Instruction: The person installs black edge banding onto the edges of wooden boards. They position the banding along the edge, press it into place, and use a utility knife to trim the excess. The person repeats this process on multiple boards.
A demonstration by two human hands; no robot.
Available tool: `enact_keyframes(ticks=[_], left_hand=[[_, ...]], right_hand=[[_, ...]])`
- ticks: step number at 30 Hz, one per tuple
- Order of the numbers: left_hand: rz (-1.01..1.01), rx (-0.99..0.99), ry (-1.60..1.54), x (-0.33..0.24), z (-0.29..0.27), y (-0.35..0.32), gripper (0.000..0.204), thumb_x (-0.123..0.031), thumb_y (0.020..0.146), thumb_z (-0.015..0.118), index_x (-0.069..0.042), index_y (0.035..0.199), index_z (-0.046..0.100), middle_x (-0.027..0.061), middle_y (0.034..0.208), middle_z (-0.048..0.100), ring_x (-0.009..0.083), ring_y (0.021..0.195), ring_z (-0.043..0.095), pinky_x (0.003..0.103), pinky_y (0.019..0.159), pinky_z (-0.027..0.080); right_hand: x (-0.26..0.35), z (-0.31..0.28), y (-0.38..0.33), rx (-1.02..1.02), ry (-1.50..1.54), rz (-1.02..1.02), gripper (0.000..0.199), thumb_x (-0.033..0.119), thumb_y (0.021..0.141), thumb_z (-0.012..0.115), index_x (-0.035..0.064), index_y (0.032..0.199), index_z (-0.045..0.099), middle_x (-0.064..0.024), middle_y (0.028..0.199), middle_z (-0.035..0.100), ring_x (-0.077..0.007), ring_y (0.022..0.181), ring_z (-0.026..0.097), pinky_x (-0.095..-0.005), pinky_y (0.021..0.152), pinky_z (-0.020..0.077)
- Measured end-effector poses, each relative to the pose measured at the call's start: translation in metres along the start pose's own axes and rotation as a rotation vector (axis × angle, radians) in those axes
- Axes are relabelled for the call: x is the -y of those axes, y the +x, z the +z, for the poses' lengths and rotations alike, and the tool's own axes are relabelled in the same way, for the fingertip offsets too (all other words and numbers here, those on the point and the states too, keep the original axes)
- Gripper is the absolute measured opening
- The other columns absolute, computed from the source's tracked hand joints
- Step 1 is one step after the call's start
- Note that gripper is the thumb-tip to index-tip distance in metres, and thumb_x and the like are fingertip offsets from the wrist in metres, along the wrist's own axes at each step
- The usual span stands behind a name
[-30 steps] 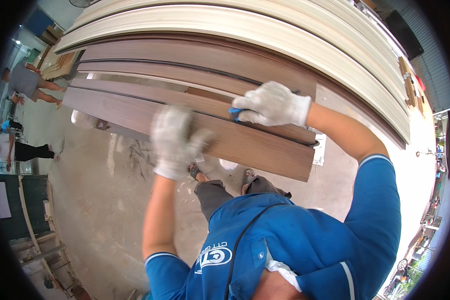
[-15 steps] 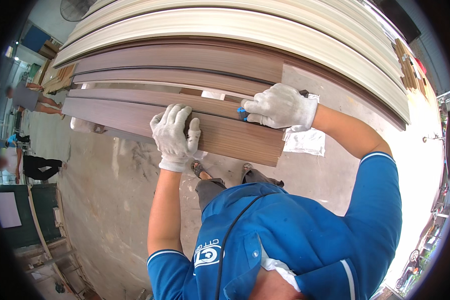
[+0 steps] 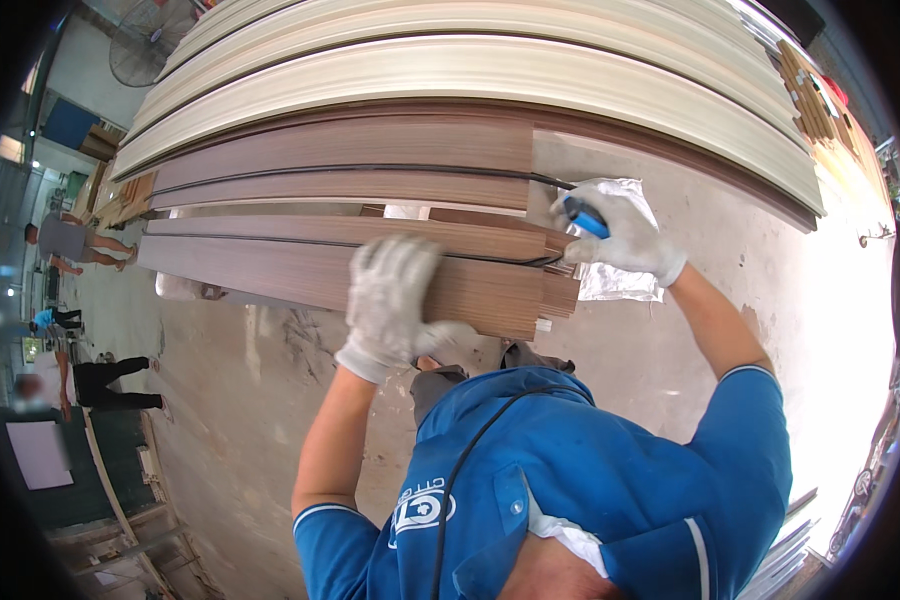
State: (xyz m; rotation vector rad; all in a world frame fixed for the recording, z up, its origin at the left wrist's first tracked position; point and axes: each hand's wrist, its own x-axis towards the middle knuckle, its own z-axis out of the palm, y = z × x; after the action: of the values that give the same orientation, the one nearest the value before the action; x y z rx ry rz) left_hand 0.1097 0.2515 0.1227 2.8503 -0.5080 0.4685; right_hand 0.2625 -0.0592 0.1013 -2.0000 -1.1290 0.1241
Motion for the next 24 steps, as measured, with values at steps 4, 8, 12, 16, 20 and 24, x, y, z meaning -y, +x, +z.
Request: enact_keyframes(ticks=[4,8,12,16,20,24], left_hand=[[0.142,0.155,-0.098,-0.041,0.014,0.024,0.108,-0.058,0.053,0.086,0.001,0.138,0.055,0.0177,0.135,0.056,0.0368,0.128,0.052,0.054,0.112,0.037],[0.059,0.171,-0.153,-0.048,0.018,0.029,0.113,-0.046,0.042,0.092,0.001,0.138,0.054,0.0163,0.13,0.053,0.0376,0.124,0.052,0.054,0.11,0.039],[0.089,0.173,-0.147,-0.044,0.019,0.027,0.117,-0.049,0.04,0.092,0.0,0.138,0.054,0.0164,0.127,0.053,0.0381,0.122,0.052,0.054,0.109,0.039],[0.096,0.177,-0.131,-0.045,0.018,0.029,0.114,-0.049,0.043,0.092,0.0,0.138,0.055,0.0161,0.127,0.054,0.0375,0.122,0.052,0.054,0.109,0.039],[0.086,0.188,-0.136,-0.05,0.013,0.034,0.107,-0.049,0.048,0.091,0.0,0.136,0.056,0.0159,0.126,0.055,0.0369,0.122,0.052,0.053,0.109,0.039],[0.082,0.208,-0.121,-0.058,0.014,0.037,0.102,-0.052,0.052,0.09,0.0,0.133,0.057,0.0161,0.124,0.056,0.0359,0.122,0.053,0.052,0.109,0.04]], right_hand=[[-0.011,0.022,-0.011,0.042,0.41,0.336,0.046,0.043,0.091,0.077,0.007,0.115,0.064,-0.0016,0.086,0.064,-0.0123,0.07,0.062,-0.0281,0.061,0.0503],[-0.015,0.022,-0.015,0.116,0.611,0.58,0.037,0.037,0.096,0.072,0.0043,0.11,0.063,0.0006,0.078,0.057,-0.0078,0.057,0.049,-0.0248,0.05,0.0394],[-0.012,0.014,-0.011,0.257,0.661,0.656,0.035,0.035,0.095,0.073,0.0038,0.109,0.065,-0.0009,0.078,0.06,-0.0071,0.054,0.047,-0.0252,0.046,0.0353],[-0.006,0.004,-0.008,0.336,0.432,0.49,0.034,0.035,0.091,0.077,0.0026,0.098,0.07,-0.0041,0.077,0.067,-0.0132,0.064,0.058,-0.033,0.059,0.0453],[0.003,-0.005,-0.01,0.382,0.083,0.326,0.028,0.031,0.085,0.078,0.0046,0.089,0.071,-0.0116,0.083,0.072,-0.0282,0.081,0.068,-0.0428,0.073,0.0497],[0.013,-0.002,-0.009,0.255,-0.343,0.041,0.019,0.018,0.079,0.078,0.0096,0.094,0.07,-0.0101,0.093,0.07,-0.0321,0.094,0.068,-0.046,0.078,0.051]])
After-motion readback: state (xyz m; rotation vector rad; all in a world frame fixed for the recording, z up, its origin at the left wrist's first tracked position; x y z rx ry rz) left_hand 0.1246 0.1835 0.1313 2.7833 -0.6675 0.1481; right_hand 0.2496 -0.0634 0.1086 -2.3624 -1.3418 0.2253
